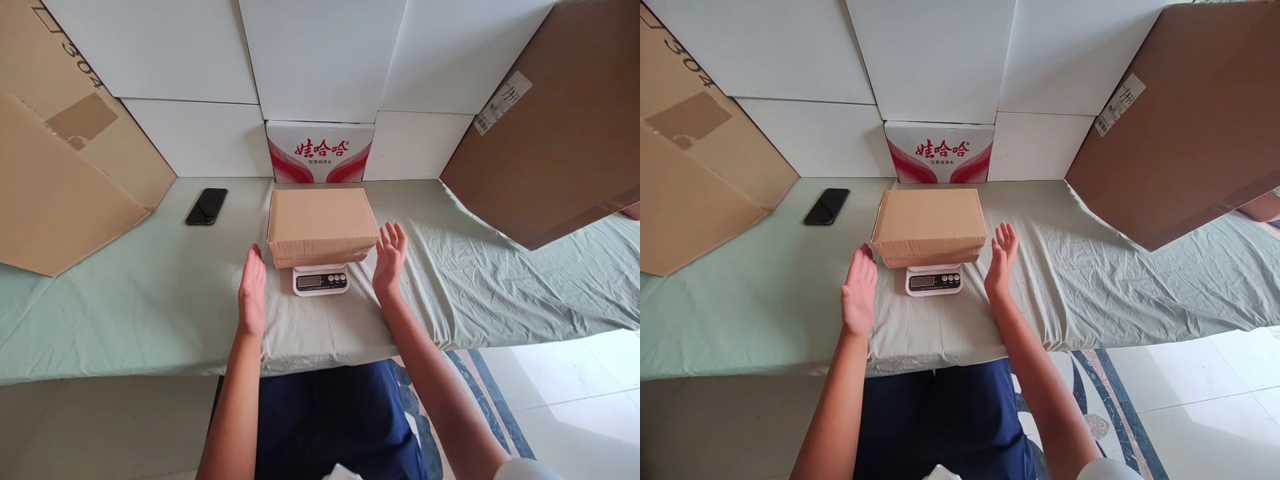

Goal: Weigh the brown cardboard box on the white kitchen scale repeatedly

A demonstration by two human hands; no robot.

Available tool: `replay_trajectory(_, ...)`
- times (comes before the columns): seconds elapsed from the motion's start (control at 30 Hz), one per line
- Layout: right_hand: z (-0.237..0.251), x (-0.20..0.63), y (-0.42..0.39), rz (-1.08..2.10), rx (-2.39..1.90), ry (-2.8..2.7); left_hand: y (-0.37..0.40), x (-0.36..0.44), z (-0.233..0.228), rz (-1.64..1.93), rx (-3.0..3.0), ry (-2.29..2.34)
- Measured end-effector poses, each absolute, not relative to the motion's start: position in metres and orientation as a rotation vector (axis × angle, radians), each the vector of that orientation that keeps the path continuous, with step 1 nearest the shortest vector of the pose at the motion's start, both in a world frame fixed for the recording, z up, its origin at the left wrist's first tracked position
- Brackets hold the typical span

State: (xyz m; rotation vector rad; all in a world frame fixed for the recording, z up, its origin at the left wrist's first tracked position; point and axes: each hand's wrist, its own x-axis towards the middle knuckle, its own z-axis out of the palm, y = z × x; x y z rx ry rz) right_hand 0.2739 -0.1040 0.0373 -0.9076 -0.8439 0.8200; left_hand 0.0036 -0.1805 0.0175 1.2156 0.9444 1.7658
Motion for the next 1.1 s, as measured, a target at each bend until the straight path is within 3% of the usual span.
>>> replay_trajectory(1.1, 0.025, 0.266, -0.111, 0.949, -0.888, -1.158, -0.183, 0.006, 0.014, 1.66, 1.263, 0.998)
